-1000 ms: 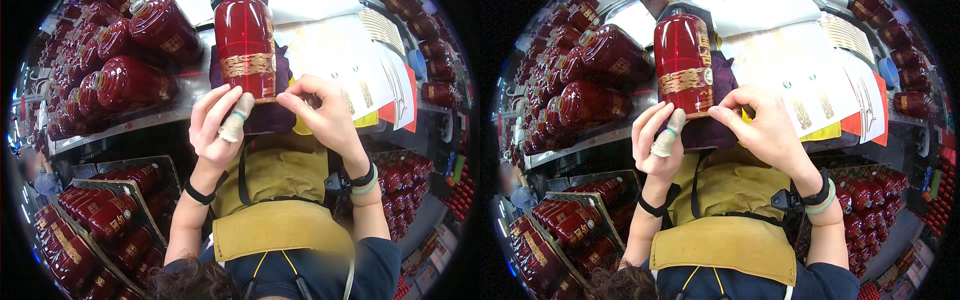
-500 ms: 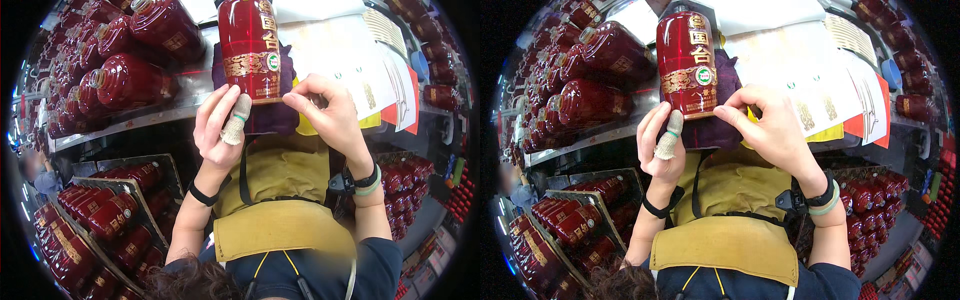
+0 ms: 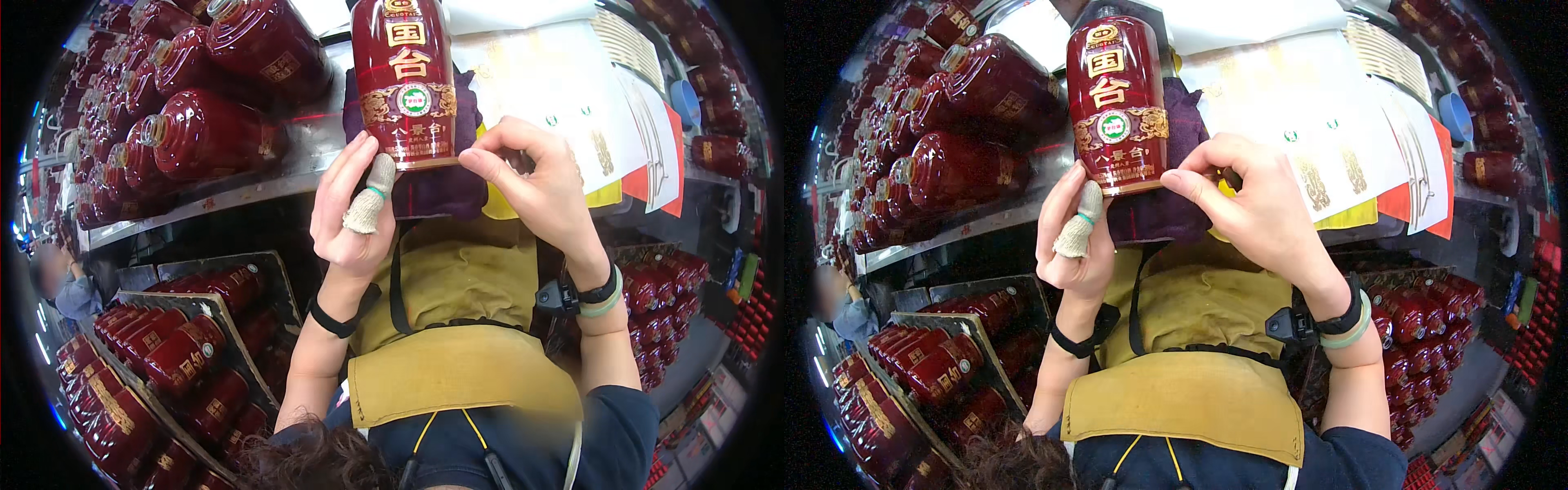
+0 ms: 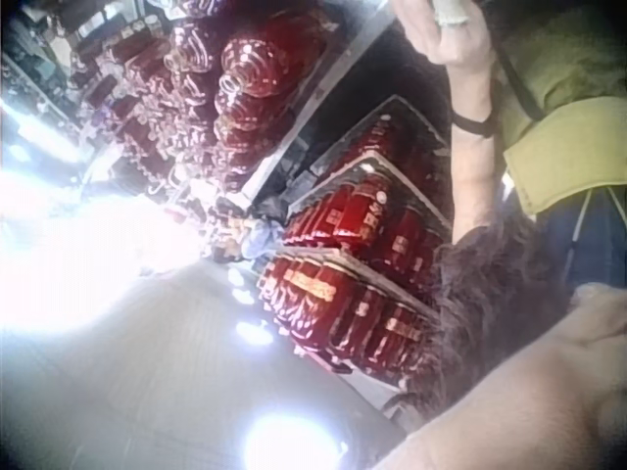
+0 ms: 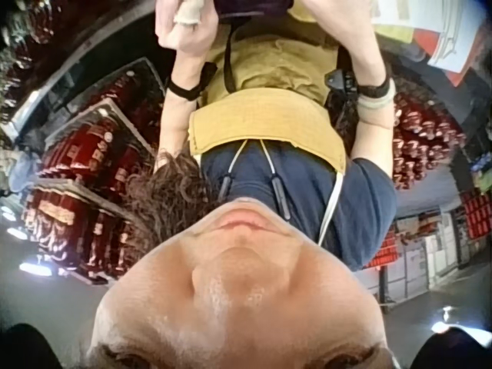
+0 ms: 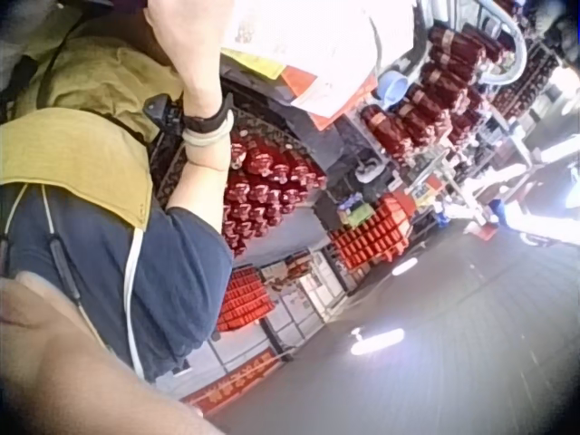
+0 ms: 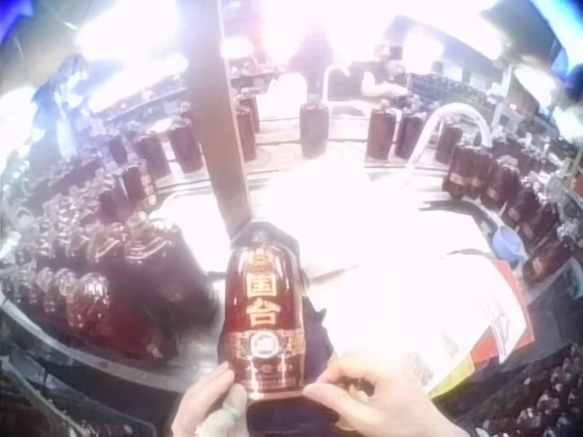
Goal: Applying and smoothing gold and white labels onto red bottles in a factory setting.
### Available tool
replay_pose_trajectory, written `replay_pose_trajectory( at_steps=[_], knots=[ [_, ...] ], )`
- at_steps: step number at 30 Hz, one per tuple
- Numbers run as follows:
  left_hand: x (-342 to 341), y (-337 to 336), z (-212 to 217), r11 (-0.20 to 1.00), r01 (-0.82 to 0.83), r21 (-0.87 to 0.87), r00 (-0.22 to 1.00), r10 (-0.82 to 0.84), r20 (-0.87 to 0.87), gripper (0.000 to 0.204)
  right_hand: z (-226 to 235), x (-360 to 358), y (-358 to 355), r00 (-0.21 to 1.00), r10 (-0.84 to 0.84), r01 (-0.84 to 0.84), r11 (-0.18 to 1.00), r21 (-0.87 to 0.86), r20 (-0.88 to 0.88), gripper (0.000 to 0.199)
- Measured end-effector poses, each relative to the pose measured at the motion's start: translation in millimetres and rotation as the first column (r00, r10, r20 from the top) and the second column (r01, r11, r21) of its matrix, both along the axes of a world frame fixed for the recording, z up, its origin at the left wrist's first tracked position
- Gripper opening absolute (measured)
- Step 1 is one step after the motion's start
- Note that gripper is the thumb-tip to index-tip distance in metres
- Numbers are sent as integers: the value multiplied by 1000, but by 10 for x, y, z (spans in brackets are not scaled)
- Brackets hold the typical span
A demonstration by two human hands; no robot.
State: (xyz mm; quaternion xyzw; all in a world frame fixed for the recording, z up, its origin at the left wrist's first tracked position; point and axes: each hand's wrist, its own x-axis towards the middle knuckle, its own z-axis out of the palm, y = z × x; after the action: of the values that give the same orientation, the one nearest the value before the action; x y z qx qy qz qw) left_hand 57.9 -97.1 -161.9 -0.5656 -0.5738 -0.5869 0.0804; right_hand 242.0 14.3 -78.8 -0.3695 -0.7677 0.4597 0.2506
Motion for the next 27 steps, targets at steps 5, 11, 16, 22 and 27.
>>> replay_pose_trajectory(
  at_steps=[5,11,16,22,27],
  knots=[
    [11,-55,94,983,-184,8,934,177,-309,43,-56,21,13,1000,-10,11,999,-33,15,19],
    [27,-169,55,973,-227,-36,941,210,-264,30,0,2,13,1000,6,-6,1000,-19,15,17],
    [23,-182,-48,978,-205,-37,958,193,-212,24,-12,-9,5,1000,5,-4,998,-60,17,16],
    [92,-228,88,988,-157,-1,974,155,-164,29,16,-14,-11,1000,6,-6,999,-34,11,16],
    [21,-146,35,974,-228,0,969,227,-99,28,30,-10,-26,1000,8,-9,998,-57,-4,15]
  ],
)
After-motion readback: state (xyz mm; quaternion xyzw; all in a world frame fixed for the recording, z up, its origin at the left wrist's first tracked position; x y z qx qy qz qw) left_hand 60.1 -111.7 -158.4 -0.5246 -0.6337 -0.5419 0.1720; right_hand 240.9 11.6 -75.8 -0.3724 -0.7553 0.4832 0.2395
